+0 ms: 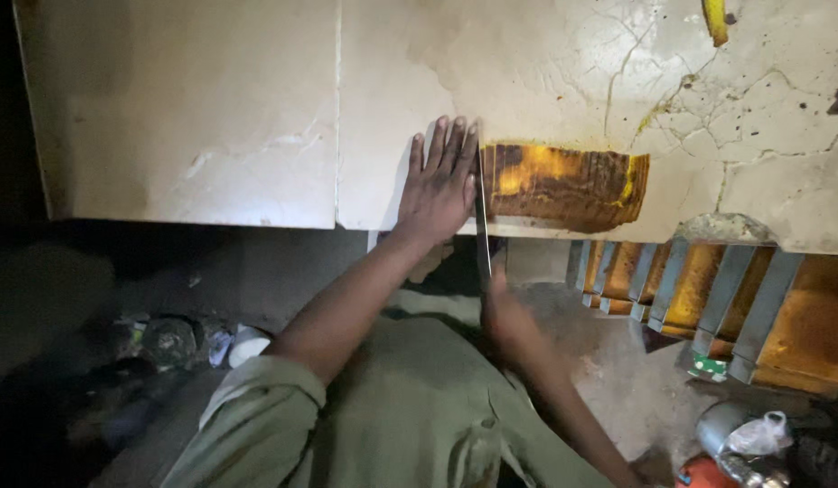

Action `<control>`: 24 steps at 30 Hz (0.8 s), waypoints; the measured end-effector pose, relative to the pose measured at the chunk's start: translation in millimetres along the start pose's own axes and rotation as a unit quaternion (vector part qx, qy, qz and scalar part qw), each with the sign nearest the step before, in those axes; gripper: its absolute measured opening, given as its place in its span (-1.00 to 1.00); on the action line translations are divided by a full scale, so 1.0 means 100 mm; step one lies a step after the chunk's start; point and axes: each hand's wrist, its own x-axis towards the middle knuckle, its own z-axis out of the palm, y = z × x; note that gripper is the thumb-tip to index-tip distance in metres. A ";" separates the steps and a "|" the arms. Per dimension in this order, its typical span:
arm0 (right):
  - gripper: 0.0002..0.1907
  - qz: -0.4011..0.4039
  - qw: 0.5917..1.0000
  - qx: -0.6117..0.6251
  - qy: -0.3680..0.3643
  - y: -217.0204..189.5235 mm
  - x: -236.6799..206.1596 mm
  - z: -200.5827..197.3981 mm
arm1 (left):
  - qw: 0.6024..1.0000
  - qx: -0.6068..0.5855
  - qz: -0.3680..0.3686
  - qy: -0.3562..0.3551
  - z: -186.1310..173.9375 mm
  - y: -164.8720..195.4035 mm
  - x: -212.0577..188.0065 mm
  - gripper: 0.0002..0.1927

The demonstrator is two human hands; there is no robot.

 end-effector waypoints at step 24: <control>-0.62 -0.043 0.958 0.094 0.266 2.16 0.11 -0.16 | 0.990 -0.067 -0.046 0.113 -0.05 -0.04 0.17 -0.52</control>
